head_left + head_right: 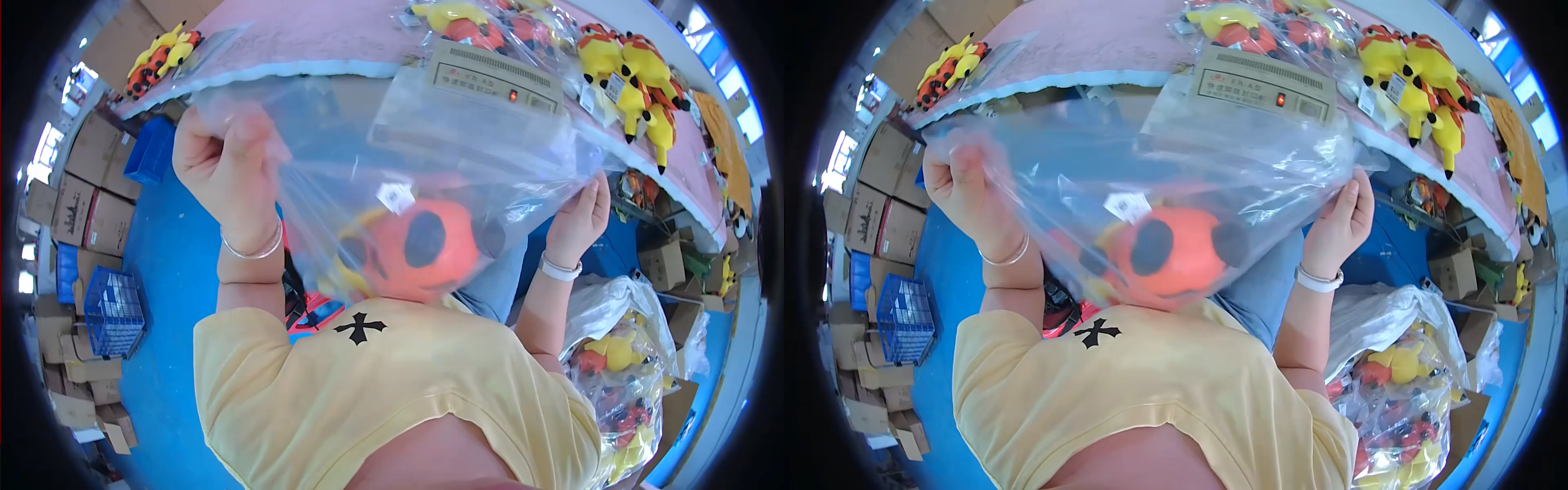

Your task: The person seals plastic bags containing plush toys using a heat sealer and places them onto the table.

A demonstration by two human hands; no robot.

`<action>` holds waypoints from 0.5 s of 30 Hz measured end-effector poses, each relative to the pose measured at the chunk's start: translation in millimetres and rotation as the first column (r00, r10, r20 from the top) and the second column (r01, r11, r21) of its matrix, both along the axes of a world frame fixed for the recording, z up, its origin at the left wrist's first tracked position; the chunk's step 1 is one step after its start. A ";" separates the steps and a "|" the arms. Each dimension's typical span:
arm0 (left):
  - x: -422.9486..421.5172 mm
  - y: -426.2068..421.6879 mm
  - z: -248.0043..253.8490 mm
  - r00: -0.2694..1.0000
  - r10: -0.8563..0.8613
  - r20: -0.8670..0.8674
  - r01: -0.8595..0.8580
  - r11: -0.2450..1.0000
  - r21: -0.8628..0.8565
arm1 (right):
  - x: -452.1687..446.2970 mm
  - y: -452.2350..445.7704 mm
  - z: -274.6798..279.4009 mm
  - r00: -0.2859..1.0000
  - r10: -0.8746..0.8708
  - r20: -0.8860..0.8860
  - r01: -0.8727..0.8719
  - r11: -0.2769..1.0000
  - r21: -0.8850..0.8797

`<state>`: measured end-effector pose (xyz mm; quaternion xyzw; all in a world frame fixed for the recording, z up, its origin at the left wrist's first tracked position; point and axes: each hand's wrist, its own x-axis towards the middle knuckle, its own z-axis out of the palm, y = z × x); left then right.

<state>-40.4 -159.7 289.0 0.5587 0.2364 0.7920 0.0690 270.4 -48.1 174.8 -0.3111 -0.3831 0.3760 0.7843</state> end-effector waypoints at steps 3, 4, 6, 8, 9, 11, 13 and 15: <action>5.2 3.6 -9.4 0.999 0.027 0.036 -0.026 1.000 -0.007 | 4.8 -3.0 -6.5 0.996 -0.085 -0.026 0.084 0.996 -0.040; 4.2 5.4 -14.2 0.999 0.014 0.038 -0.014 1.000 -0.013 | 6.7 -5.9 -6.8 0.995 -0.098 -0.024 0.096 0.994 -0.046; -6.0 8.6 -24.9 0.989 0.085 0.123 -0.078 0.995 -0.068 | 7.2 -9.5 -2.2 0.980 -0.198 0.005 0.197 0.977 0.084; -15.1 10.0 -35.1 0.965 0.170 0.200 -0.146 0.981 -0.128 | 7.6 -12.0 0.5 0.957 -0.290 0.021 0.279 0.936 0.216; -16.8 9.3 -39.6 0.965 0.169 0.199 -0.145 0.981 -0.131 | 8.8 -13.1 -1.0 0.957 -0.291 0.021 0.280 0.936 0.213; -19.0 3.9 -49.5 0.920 0.297 0.255 -0.246 0.946 -0.213 | 13.0 -16.4 -5.6 0.949 -0.285 0.139 0.255 0.946 0.200; -21.9 -3.1 -54.9 0.855 0.422 0.300 -0.336 0.893 -0.299 | 14.5 -19.5 -8.5 0.928 -0.271 0.254 0.228 0.956 0.185; -28.8 -11.9 -57.0 0.855 0.441 0.272 -0.364 0.885 -0.291 | 11.5 -22.9 -3.1 0.925 -0.300 0.234 0.249 0.942 0.223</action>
